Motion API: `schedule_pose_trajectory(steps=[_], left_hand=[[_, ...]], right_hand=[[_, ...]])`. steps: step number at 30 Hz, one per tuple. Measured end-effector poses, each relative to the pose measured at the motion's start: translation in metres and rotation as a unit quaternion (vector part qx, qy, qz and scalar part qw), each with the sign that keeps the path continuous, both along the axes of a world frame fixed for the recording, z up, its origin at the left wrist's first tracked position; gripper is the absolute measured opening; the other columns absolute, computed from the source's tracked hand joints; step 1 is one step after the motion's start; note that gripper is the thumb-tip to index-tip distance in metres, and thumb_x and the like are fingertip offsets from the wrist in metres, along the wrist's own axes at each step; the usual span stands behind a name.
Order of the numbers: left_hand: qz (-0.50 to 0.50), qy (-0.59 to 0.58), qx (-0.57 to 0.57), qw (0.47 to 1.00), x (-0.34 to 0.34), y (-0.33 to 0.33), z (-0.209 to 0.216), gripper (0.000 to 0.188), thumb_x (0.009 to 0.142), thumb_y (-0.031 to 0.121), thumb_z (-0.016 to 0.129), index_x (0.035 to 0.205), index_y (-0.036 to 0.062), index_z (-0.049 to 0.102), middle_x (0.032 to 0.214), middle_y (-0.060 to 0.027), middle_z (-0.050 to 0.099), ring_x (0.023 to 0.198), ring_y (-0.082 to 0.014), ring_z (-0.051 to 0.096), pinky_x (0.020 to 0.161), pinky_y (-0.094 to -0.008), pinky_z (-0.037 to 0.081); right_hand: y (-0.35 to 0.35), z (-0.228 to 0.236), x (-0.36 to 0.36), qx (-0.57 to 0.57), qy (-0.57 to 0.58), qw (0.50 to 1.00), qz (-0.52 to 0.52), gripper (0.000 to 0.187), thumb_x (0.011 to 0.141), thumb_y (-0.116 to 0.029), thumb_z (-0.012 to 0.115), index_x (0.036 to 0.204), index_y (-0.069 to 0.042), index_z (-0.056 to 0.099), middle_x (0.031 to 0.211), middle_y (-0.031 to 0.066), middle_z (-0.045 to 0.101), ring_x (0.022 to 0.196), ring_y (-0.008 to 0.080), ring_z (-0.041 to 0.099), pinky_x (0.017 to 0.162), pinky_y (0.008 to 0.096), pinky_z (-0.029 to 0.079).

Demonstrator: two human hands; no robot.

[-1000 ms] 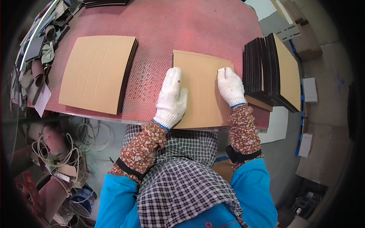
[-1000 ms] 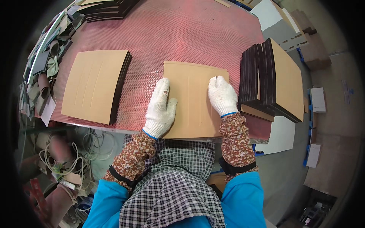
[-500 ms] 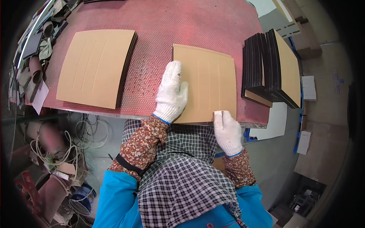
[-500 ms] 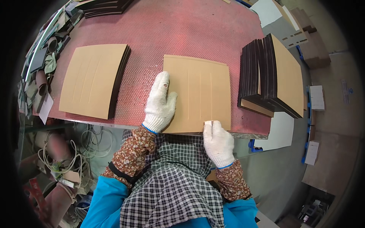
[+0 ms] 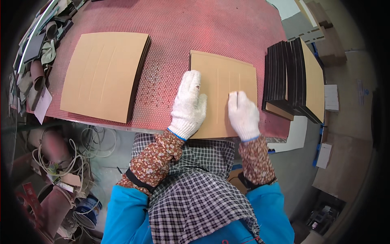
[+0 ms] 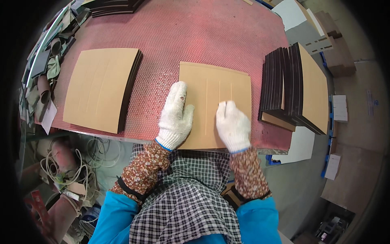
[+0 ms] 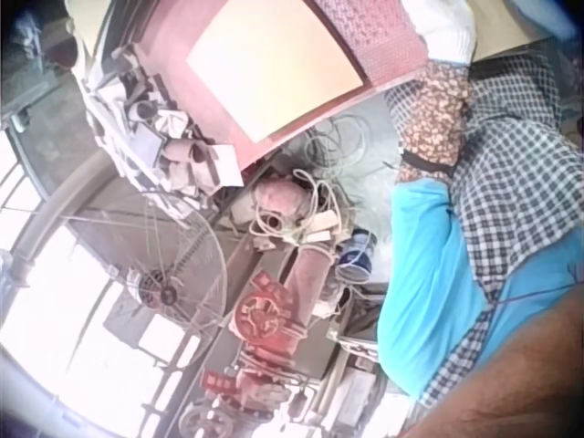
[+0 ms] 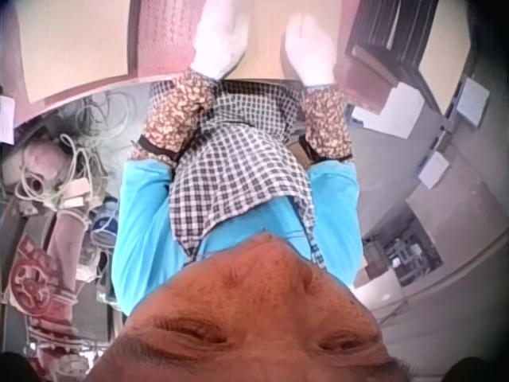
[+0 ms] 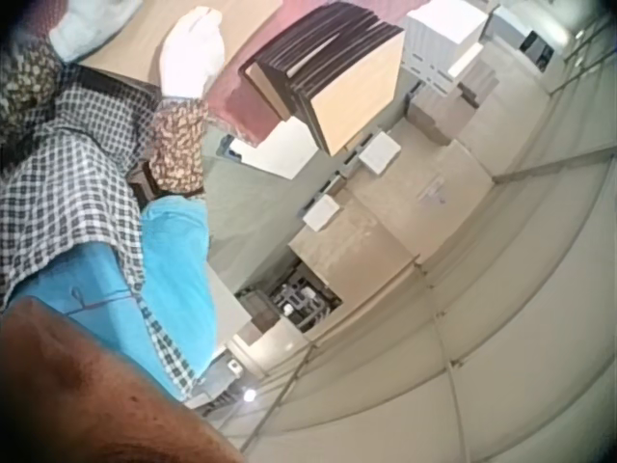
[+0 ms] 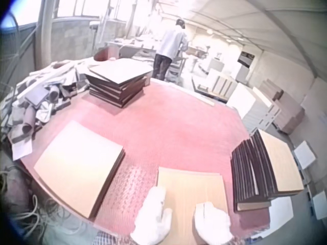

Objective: Manually sanding the edges and surfaces of rectangular boards using sandpaper.

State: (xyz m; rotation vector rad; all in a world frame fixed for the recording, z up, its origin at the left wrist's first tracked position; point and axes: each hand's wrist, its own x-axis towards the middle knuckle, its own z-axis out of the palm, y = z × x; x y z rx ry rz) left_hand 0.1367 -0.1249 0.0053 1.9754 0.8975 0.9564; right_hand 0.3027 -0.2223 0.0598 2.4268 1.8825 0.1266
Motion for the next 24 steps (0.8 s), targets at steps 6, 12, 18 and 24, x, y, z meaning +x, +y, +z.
schedule_pose_trajectory(steps=[6,12,18,24], left_hand=[[0.006,0.014,0.0,1.0,0.002,-0.002,-0.001,0.059,0.095,0.005,0.062,0.149,-0.0093,0.043,0.154,-0.0311,0.045,0.147,-0.0434,0.041,0.123,-0.0449,0.033],[0.009,-0.001,-0.006,1.0,0.003,-0.002,-0.006,0.06,0.094,0.005,0.062,0.149,-0.0094,0.043,0.153,-0.0311,0.045,0.148,-0.0435,0.04,0.124,-0.0453,0.031],[0.007,-0.007,-0.012,1.0,0.001,-0.002,-0.002,0.06,0.093,0.004,0.062,0.149,-0.0099,0.043,0.154,-0.031,0.045,0.147,-0.0437,0.04,0.124,-0.0463,0.032],[0.005,-0.011,0.002,1.0,0.003,0.002,0.002,0.06,0.094,0.005,0.062,0.149,-0.0099,0.042,0.153,-0.0309,0.045,0.148,-0.0433,0.04,0.124,-0.0461,0.031]], right_hand=[[0.06,-0.006,0.039,-0.007,-0.003,1.0,-0.016,0.02,0.101,-0.017,0.05,0.111,-0.002,0.059,0.104,0.0186,0.064,0.079,0.0383,0.071,0.073,0.0496,0.059],[0.043,-0.007,0.027,-0.058,0.046,0.993,-0.088,0.024,0.103,-0.02,0.045,0.111,-0.002,0.059,0.106,0.0189,0.064,0.089,0.0404,0.07,0.077,0.0509,0.059],[-0.062,0.011,-0.029,-0.041,0.025,0.999,0.016,0.018,0.103,-0.02,0.053,0.103,-0.004,0.06,0.089,0.0195,0.066,0.072,0.0381,0.069,0.061,0.0486,0.057],[-0.067,0.023,-0.069,0.025,0.201,0.967,-0.154,0.028,0.106,-0.03,0.053,0.098,-0.005,0.063,0.072,0.0227,0.068,0.068,0.0423,0.07,0.061,0.0515,0.055]])
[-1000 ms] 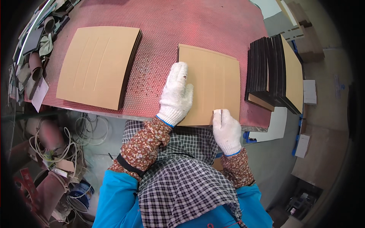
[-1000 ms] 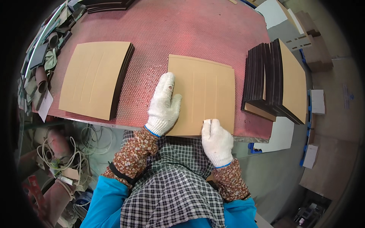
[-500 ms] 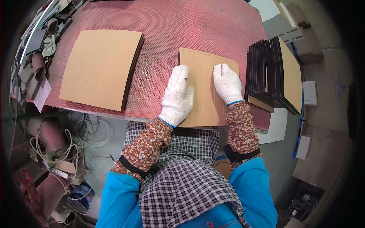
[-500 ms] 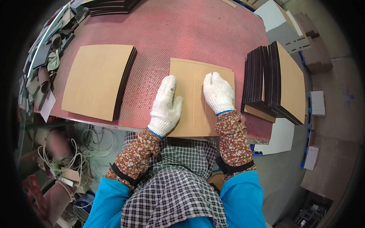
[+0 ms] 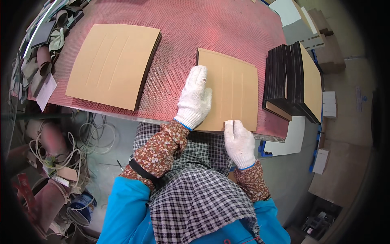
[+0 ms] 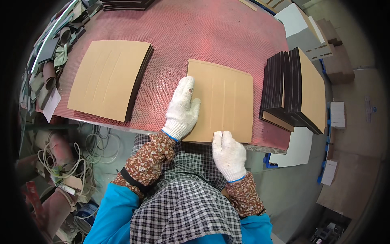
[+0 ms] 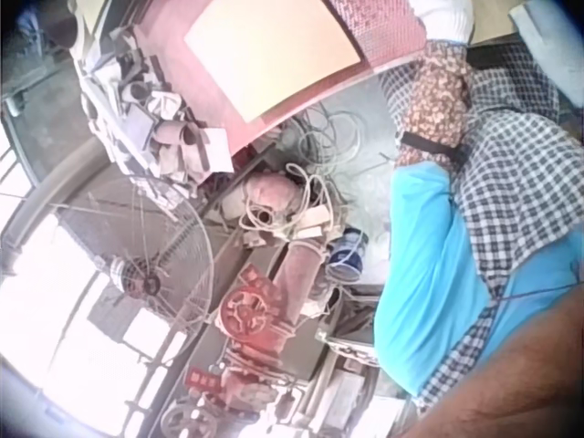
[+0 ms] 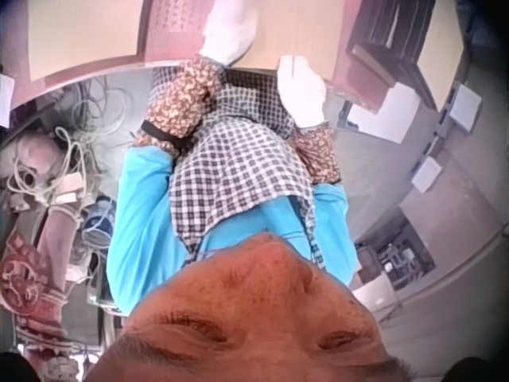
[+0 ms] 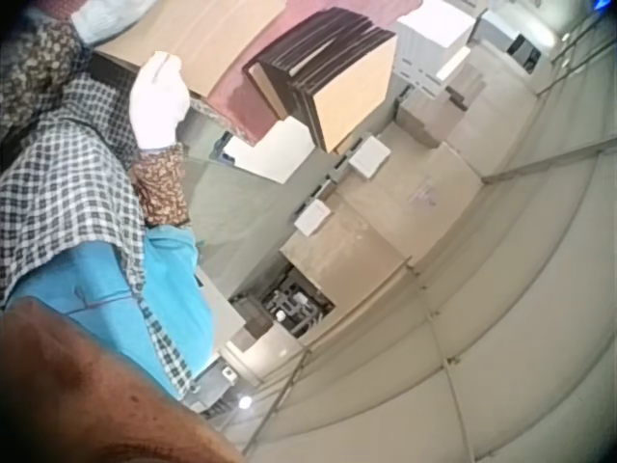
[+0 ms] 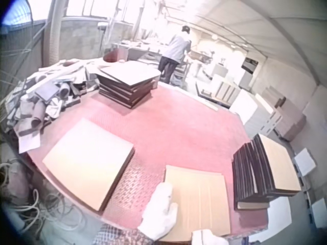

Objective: Manually sanding the edges and surfaces of rectangular boards using sandpaper.

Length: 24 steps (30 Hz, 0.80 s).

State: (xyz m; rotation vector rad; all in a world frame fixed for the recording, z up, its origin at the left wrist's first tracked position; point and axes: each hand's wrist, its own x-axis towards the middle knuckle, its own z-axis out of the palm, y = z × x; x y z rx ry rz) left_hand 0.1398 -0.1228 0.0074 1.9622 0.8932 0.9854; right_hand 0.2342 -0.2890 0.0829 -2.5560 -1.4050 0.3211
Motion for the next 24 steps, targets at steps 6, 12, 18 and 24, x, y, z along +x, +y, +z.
schedule_pose_trajectory(steps=[6,12,18,24], left_hand=[[-0.001,-0.005,-0.02,1.0,0.0,0.0,-0.007,0.06,0.094,0.004,0.062,0.149,-0.0097,0.042,0.153,-0.0311,0.045,0.148,-0.0437,0.04,0.124,-0.0464,0.032],[0.001,-0.003,-0.008,1.0,-0.001,-0.004,-0.006,0.061,0.094,0.004,0.062,0.15,-0.0101,0.041,0.153,-0.0326,0.044,0.147,-0.0445,0.04,0.124,-0.0466,0.032],[-0.004,0.004,-0.019,1.0,0.002,-0.004,-0.005,0.062,0.093,0.003,0.062,0.15,-0.0101,0.041,0.152,-0.0329,0.044,0.147,-0.0451,0.039,0.124,-0.0464,0.032],[0.003,0.008,-0.015,1.0,0.002,-0.005,-0.008,0.061,0.094,0.006,0.062,0.15,-0.0085,0.042,0.153,-0.0317,0.044,0.148,-0.045,0.039,0.124,-0.0463,0.031]], right_hand=[[0.011,-0.013,-0.003,-0.006,-0.094,0.989,0.112,0.015,0.103,-0.019,0.055,0.105,-0.005,0.063,0.084,0.0154,0.064,0.065,0.0331,0.069,0.054,0.0461,0.056],[0.052,-0.027,0.024,-0.01,-0.1,0.989,0.111,0.015,0.102,-0.017,0.051,0.104,-0.005,0.061,0.092,0.0173,0.063,0.069,0.0357,0.069,0.058,0.0463,0.057],[0.139,-0.015,0.057,-0.017,-0.045,0.999,-0.021,0.038,0.106,-0.036,0.042,0.103,-0.004,0.063,0.097,0.026,0.072,0.094,0.0463,0.07,0.083,0.0566,0.055],[0.153,-0.023,0.074,-0.023,-0.02,0.999,-0.01,0.048,0.106,-0.042,0.036,0.109,-0.002,0.064,0.107,0.0299,0.07,0.104,0.0491,0.067,0.095,0.0591,0.05]])
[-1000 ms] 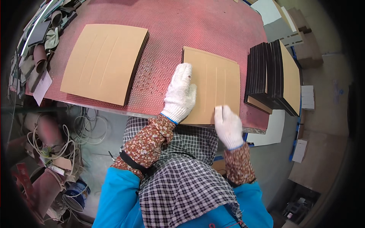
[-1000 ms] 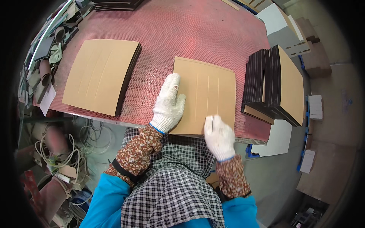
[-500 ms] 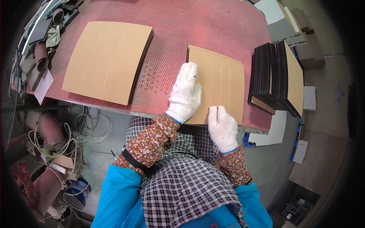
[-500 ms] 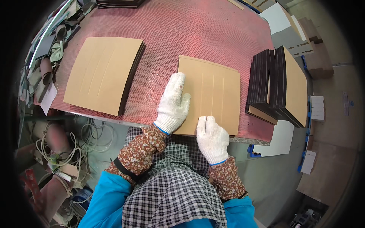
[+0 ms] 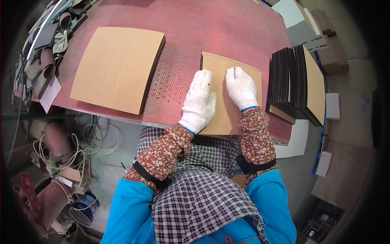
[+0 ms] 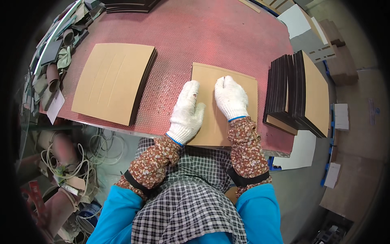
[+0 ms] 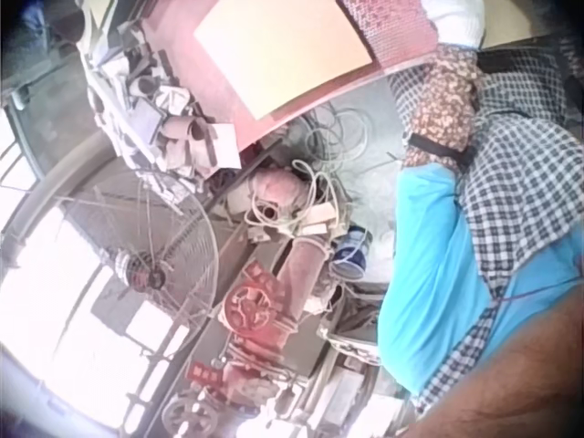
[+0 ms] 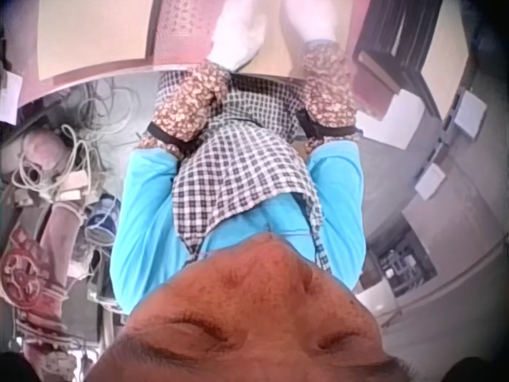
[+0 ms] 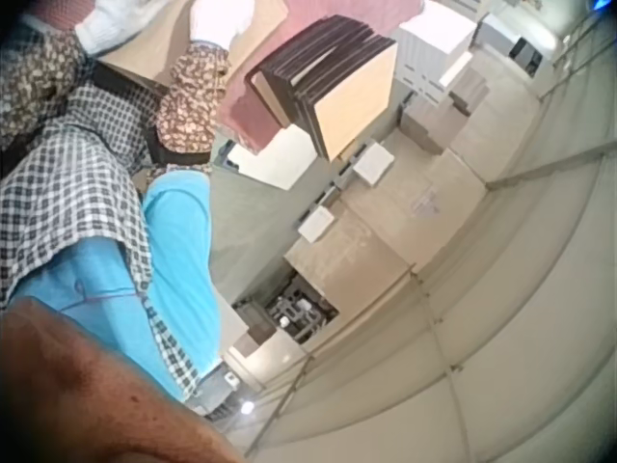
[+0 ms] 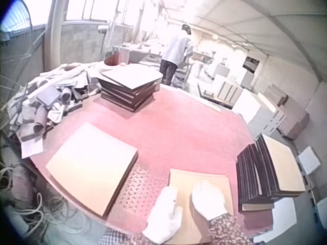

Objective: Manually sanding the edges and surfaces of rectangular boards using sandpaper.

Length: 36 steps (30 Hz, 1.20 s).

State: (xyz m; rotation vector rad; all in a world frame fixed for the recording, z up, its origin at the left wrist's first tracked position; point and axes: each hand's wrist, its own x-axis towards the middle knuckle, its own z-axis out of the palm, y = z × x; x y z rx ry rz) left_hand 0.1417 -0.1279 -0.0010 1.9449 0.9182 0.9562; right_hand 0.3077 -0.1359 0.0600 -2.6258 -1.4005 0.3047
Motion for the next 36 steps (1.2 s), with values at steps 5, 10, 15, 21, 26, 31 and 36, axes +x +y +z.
schedule_pose_trajectory(steps=[5,10,15,21,26,31,36], left_hand=[[0.002,0.003,-0.003,1.0,-0.003,0.001,-0.004,0.061,0.095,0.008,0.062,0.15,-0.0084,0.042,0.154,-0.0306,0.044,0.148,-0.0431,0.039,0.124,-0.0456,0.031],[0.0,-0.01,0.003,1.0,-0.003,0.006,0.002,0.062,0.094,0.007,0.063,0.15,-0.0093,0.042,0.154,-0.0306,0.045,0.148,-0.0431,0.04,0.124,-0.0447,0.032],[-0.015,-0.023,0.033,0.999,-0.004,0.01,0.011,0.061,0.092,0.004,0.064,0.147,-0.0099,0.043,0.149,-0.0306,0.048,0.142,-0.0447,0.045,0.12,-0.0452,0.036],[0.077,0.11,0.095,0.986,-0.021,-0.017,0.014,0.055,0.089,0.013,0.067,0.139,-0.0004,0.051,0.118,-0.0258,0.06,0.109,-0.0441,0.06,0.095,-0.0494,0.05],[0.014,0.215,-0.021,0.976,-0.037,-0.048,0.04,0.059,0.091,0.025,0.068,0.143,0.0057,0.047,0.111,-0.026,0.06,0.102,-0.0426,0.065,0.087,-0.0508,0.054],[0.014,0.169,-0.1,0.98,-0.051,-0.015,0.044,0.057,0.093,0.028,0.066,0.141,0.003,0.049,0.115,-0.0293,0.062,0.106,-0.0446,0.065,0.092,-0.0512,0.054],[0.113,0.171,0.111,0.973,-0.087,0.017,0.068,0.064,0.095,0.03,0.066,0.146,-0.005,0.049,0.112,-0.0311,0.068,0.102,-0.047,0.068,0.09,-0.0508,0.055]], right_hand=[[-0.027,-0.004,-0.007,-0.007,0.006,1.0,0.019,0.047,0.106,-0.041,0.038,0.107,-0.002,0.064,0.106,0.0305,0.07,0.103,0.0485,0.067,0.091,0.0588,0.052],[-0.105,0.014,-0.05,-0.018,-0.02,0.992,0.125,0.022,0.103,-0.023,0.051,0.104,-0.004,0.061,0.091,0.0193,0.065,0.078,0.0392,0.069,0.069,0.0501,0.058],[-0.151,0.032,-0.071,-0.031,0.014,0.994,0.101,0.021,0.103,-0.024,0.052,0.103,-0.005,0.061,0.091,0.0176,0.065,0.076,0.0396,0.069,0.066,0.0515,0.056],[-0.168,-0.016,-0.009,0.18,-0.146,0.97,-0.075,0.034,0.102,-0.034,0.054,0.099,-0.005,0.069,0.109,0.0171,0.067,0.104,0.0406,0.062,0.09,0.0539,0.051],[-0.179,-0.02,-0.004,0.139,-0.052,0.974,-0.173,0.035,0.101,-0.035,0.054,0.096,-0.004,0.07,0.104,0.0187,0.067,0.101,0.0412,0.062,0.088,0.0537,0.052],[-0.163,-0.004,-0.028,0.15,-0.002,0.975,-0.162,0.036,0.102,-0.035,0.054,0.096,-0.003,0.069,0.101,0.0219,0.066,0.099,0.0412,0.064,0.087,0.0546,0.052],[-0.146,-0.001,-0.049,0.247,0.148,0.95,-0.122,0.04,0.103,-0.035,0.054,0.092,0.0,0.068,0.089,0.0228,0.066,0.085,0.0373,0.067,0.08,0.0519,0.052]])
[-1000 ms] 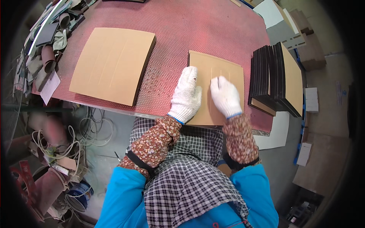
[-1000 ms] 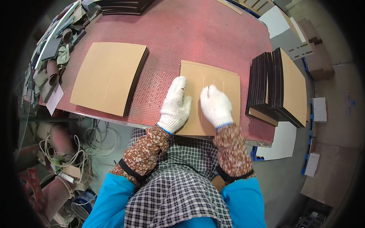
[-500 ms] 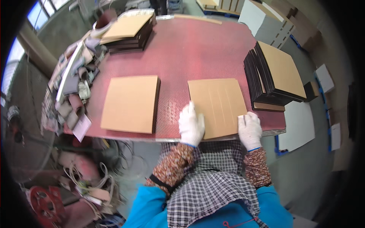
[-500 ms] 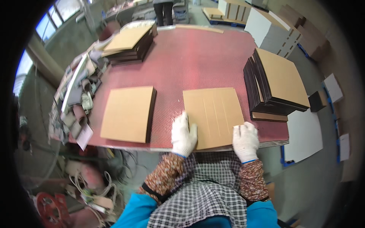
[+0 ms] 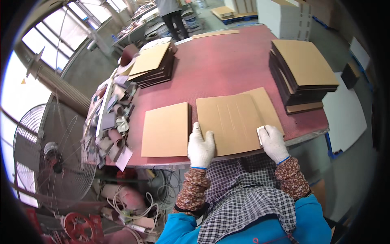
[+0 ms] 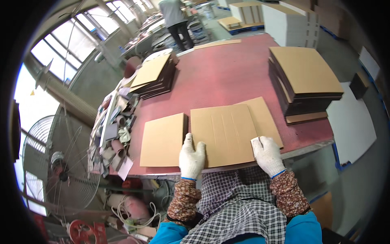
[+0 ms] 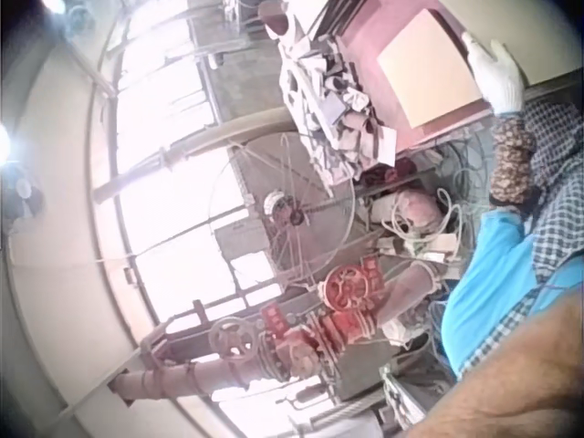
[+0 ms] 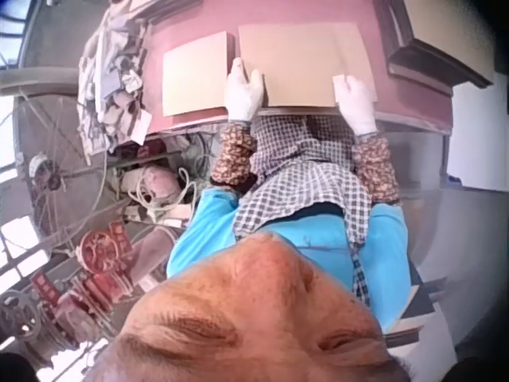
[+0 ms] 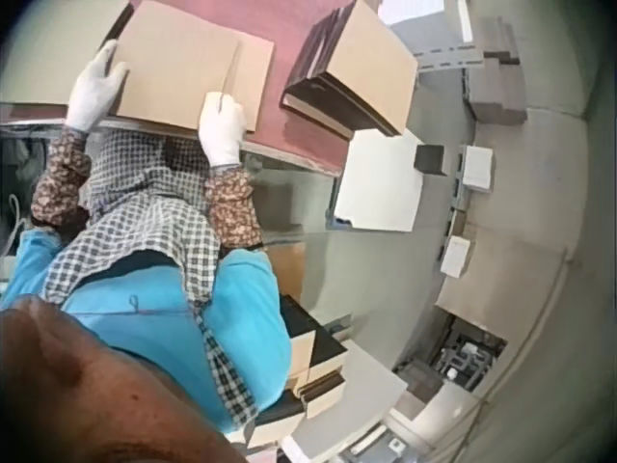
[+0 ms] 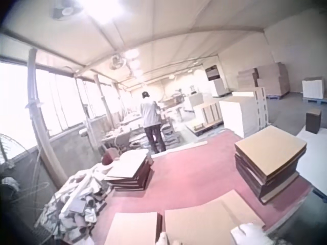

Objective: Manually sanding the edges and surfaces of rectangular boards using sandpaper.

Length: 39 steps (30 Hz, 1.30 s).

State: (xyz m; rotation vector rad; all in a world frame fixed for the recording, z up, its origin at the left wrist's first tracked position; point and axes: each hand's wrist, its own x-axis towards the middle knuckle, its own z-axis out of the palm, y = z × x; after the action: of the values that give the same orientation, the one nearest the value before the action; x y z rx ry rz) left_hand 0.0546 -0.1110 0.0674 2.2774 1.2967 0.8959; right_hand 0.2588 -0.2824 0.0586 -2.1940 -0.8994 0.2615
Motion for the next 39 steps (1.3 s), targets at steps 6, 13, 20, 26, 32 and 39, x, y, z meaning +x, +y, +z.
schedule_pose_trajectory(steps=[6,13,20,26,32,39], left_hand=[[0.082,0.09,-0.013,0.992,-0.092,0.058,0.031,0.047,0.095,0.034,0.066,0.123,-0.0045,0.068,0.104,-0.0276,0.073,0.1,-0.0439,0.071,0.09,-0.0483,0.055],[0.154,0.258,0.086,0.95,-0.171,0.106,-0.001,0.041,0.096,0.037,0.062,0.125,0.0082,0.069,0.117,-0.0158,0.072,0.114,-0.0358,0.065,0.093,-0.0495,0.051],[0.141,0.102,0.07,0.982,-0.184,0.129,-0.022,0.031,0.1,0.025,0.056,0.124,0.0069,0.065,0.122,-0.0146,0.068,0.11,-0.0415,0.063,0.094,-0.0507,0.051],[0.159,0.098,0.067,0.98,-0.183,0.132,-0.027,0.029,0.097,0.022,0.063,0.122,0.0072,0.066,0.121,-0.0211,0.069,0.107,-0.0434,0.066,0.095,-0.0522,0.051],[0.047,-0.046,0.102,0.993,-0.113,0.057,0.007,0.044,0.097,0.008,0.064,0.139,-0.0051,0.059,0.145,-0.0261,0.058,0.139,-0.0376,0.053,0.118,-0.0436,0.04],[-0.193,-0.013,-0.052,0.98,0.033,-0.001,-0.022,0.06,0.095,0.015,0.065,0.148,-0.0058,0.045,0.156,-0.0293,0.043,0.149,-0.043,0.037,0.123,-0.0531,0.03]], right_hand=[[0.055,0.016,-0.071,0.154,0.18,0.957,0.165,0.037,0.103,-0.028,0.058,0.082,0.002,0.061,0.075,0.0212,0.063,0.073,0.0369,0.063,0.071,0.047,0.05],[0.116,0.006,-0.149,0.205,0.132,0.926,0.288,0.028,0.103,-0.026,0.056,0.101,0.001,0.065,0.098,0.02,0.06,0.094,0.0405,0.061,0.083,0.0492,0.051],[0.14,0.002,-0.165,0.172,-0.011,0.911,0.375,0.024,0.098,-0.016,0.057,0.115,-0.002,0.066,0.109,0.0175,0.061,0.111,0.0375,0.056,0.085,0.0476,0.055],[0.13,0.002,-0.157,0.153,0.085,0.919,0.353,0.022,0.104,-0.022,0.053,0.115,-0.006,0.063,0.104,0.0208,0.06,0.102,0.043,0.062,0.081,0.0498,0.055],[0.064,-0.004,-0.075,0.045,-0.08,0.956,0.279,0.028,0.108,-0.033,0.05,0.104,-0.009,0.062,0.084,0.0185,0.066,0.078,0.0428,0.067,0.065,0.0533,0.053],[-0.027,0.002,0.006,-0.153,-0.125,0.979,0.039,0.034,0.107,-0.04,0.05,0.102,-0.009,0.063,0.078,0.0225,0.07,0.073,0.0458,0.069,0.066,0.0566,0.054]])
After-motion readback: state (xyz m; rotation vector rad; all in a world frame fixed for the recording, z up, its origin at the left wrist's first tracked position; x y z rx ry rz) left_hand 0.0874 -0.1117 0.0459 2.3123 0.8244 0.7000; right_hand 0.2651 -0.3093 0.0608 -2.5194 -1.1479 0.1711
